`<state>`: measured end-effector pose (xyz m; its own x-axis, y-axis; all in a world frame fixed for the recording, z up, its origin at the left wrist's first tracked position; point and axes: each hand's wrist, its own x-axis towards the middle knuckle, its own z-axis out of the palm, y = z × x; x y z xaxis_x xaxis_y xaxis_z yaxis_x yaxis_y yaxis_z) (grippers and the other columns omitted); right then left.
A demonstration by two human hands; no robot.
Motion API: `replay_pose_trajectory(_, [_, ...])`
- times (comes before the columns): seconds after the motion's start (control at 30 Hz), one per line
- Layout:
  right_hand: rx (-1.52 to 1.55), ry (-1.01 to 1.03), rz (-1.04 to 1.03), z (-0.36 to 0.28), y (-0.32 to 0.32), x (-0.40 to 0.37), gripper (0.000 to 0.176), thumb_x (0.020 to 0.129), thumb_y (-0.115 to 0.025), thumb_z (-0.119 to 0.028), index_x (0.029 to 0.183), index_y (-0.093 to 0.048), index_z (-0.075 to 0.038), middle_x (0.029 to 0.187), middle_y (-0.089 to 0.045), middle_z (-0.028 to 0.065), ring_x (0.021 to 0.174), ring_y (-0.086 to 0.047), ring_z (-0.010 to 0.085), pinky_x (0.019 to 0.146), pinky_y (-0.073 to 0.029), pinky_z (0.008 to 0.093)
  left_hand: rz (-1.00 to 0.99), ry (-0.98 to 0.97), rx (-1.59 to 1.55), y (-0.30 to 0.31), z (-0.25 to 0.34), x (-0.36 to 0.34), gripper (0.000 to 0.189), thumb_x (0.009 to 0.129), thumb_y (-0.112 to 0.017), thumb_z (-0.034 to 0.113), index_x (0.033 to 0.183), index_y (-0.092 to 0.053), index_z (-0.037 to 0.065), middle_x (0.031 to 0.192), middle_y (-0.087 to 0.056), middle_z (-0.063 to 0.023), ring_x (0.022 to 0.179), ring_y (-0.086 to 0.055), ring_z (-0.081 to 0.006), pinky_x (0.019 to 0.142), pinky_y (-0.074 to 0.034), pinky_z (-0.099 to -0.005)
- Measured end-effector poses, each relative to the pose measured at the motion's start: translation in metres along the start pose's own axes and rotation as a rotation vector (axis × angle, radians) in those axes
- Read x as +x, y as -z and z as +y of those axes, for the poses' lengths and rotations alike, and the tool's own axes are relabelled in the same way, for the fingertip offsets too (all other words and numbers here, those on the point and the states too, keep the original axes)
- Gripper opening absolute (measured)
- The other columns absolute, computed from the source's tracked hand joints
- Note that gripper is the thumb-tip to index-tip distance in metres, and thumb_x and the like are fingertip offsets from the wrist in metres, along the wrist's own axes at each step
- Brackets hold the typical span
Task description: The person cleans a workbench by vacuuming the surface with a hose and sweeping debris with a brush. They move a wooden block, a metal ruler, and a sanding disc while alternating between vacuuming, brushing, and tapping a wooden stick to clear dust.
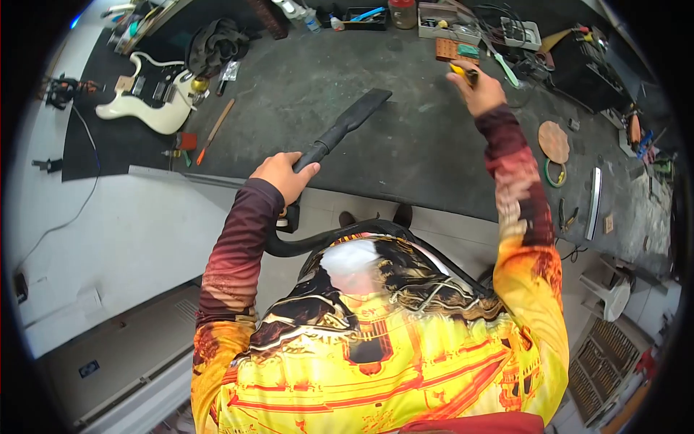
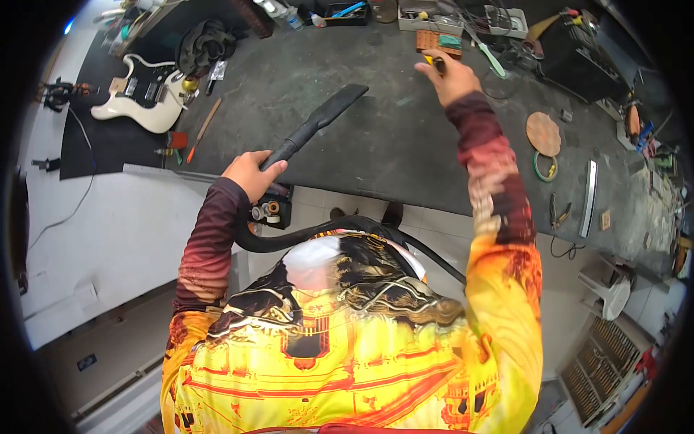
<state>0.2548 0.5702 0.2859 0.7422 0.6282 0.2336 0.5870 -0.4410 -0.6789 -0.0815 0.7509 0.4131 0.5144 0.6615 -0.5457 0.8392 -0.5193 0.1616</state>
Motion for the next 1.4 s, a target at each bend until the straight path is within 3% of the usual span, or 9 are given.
replay_pose_trajectory(0.17, [-0.021, 0.001, 0.003, 0.03, -0.093, 0.046, 0.034, 0.086, -0.063, -0.04, 0.117, -0.062, -0.025, 0.103, -0.067, 0.0135, 0.097, -0.063, 0.0347, 0.084, -0.05, 0.0417, 0.026, -0.046, 0.028, -0.006, -0.033, -0.005, 0.043, 0.086, -0.059, 0.045, 0.108, -0.066, 0.008, 0.077, -0.067, -0.015, 0.077, -0.068, -0.0295, 0.073, -0.051, -0.0403])
replay_pose_trajectory(0.5, [-0.009, -0.076, -0.113, -0.098, -0.178, -0.01, 0.034, 0.09, -0.053, -0.033, 0.122, -0.048, -0.022, 0.098, -0.067, 0.0162, 0.091, -0.063, 0.0404, 0.078, -0.05, 0.0516, -0.039, 0.043, -0.162, 0.001, -0.1, -0.023, 0.045, 0.086, -0.061, 0.042, 0.115, -0.064, 0.008, 0.071, -0.065, -0.0128, 0.067, -0.066, -0.0259, 0.064, -0.049, -0.0372])
replay_pose_trajectory(0.7, [-0.025, -0.274, 0.088, -0.091, -0.123, -0.006, 0.031, 0.088, -0.056, -0.041, 0.11, -0.054, -0.018, 0.093, -0.067, 0.0191, 0.089, -0.063, 0.0428, 0.076, -0.049, 0.0519, -0.078, 0.035, -0.162, 0.031, -0.133, -0.016, 0.044, 0.087, -0.062, 0.041, 0.116, -0.064, 0.008, 0.068, -0.064, -0.0126, 0.059, -0.064, -0.0252, 0.06, -0.048, -0.0368])
replay_pose_trajectory(0.87, [-0.34, -0.467, 0.392, -0.015, -0.088, -0.043, 0.035, 0.09, -0.056, -0.036, 0.121, -0.054, -0.022, 0.094, -0.069, 0.0137, 0.09, -0.065, 0.0386, 0.078, -0.051, 0.0476, -0.08, -0.187, -0.126, 0.044, -0.209, 0.02, 0.037, 0.087, -0.062, 0.039, 0.112, -0.064, 0.012, 0.069, -0.064, -0.0145, 0.062, -0.065, -0.0297, 0.06, -0.048, -0.0384])
replay_pose_trajectory(0.97, [-0.457, -0.701, 0.237, -0.075, -0.129, -0.058, 0.044, 0.088, -0.06, -0.032, 0.13, -0.049, -0.028, 0.1, -0.069, 0.0138, 0.09, -0.065, 0.0369, 0.077, -0.052, 0.0454, -0.087, -0.351, -0.032, 0.057, -0.251, 0.049, 0.038, 0.085, -0.064, 0.038, 0.112, -0.064, 0.011, 0.074, -0.065, -0.0175, 0.071, -0.065, -0.0357, 0.063, -0.049, -0.0394])
replay_pose_trajectory(1.07, [-0.375, -0.385, 0.271, -0.112, -0.215, -0.066, 0.042, 0.088, -0.059, -0.03, 0.129, -0.05, -0.028, 0.096, -0.068, 0.0144, 0.086, -0.064, 0.0405, 0.075, -0.051, 0.048, -0.12, -0.478, 0.032, 0.074, -0.278, 0.076, 0.039, 0.084, -0.065, 0.036, 0.115, -0.064, 0.011, 0.076, -0.067, -0.0165, 0.074, -0.065, -0.0364, 0.064, -0.05, -0.0388])
replay_pose_trajectory(1.17, [-0.215, -0.428, 0.364, -0.154, -0.229, -0.052, 0.035, 0.087, -0.062, -0.03, 0.121, -0.056, -0.022, 0.094, -0.068, 0.0173, 0.085, -0.064, 0.0401, 0.074, -0.051, 0.0462, -0.196, -0.534, 0.144, 0.087, -0.285, 0.098, 0.04, 0.084, -0.065, 0.036, 0.117, -0.062, 0.013, 0.076, -0.068, -0.0144, 0.072, -0.066, -0.0355, 0.065, -0.051, -0.0412])
replay_pose_trajectory(1.33, [-0.182, -0.492, 0.668, -0.158, -0.152, -0.099, 0.03, 0.089, -0.065, -0.018, 0.118, -0.058, -0.011, 0.097, -0.068, 0.01, 0.083, -0.067, 0.0182, 0.074, -0.052, 0.031, -0.151, -0.615, 0.385, 0.083, -0.257, 0.107, 0.044, 0.086, -0.06, 0.043, 0.119, -0.059, 0.013, 0.073, -0.067, -0.0175, 0.072, -0.066, -0.0377, 0.065, -0.051, -0.0458])
replay_pose_trajectory(1.4, [-0.11, -0.46, 0.761, -0.163, -0.125, -0.138, 0.034, 0.088, -0.065, -0.024, 0.119, -0.058, -0.011, 0.099, -0.069, 0.0112, 0.09, -0.069, 0.0216, 0.078, -0.051, 0.0328, -0.17, -0.61, 0.398, 0.079, -0.234, 0.11, 0.047, 0.087, -0.058, 0.046, 0.12, -0.058, 0.013, 0.077, -0.067, -0.0195, 0.074, -0.066, -0.0388, 0.066, -0.052, -0.0472])
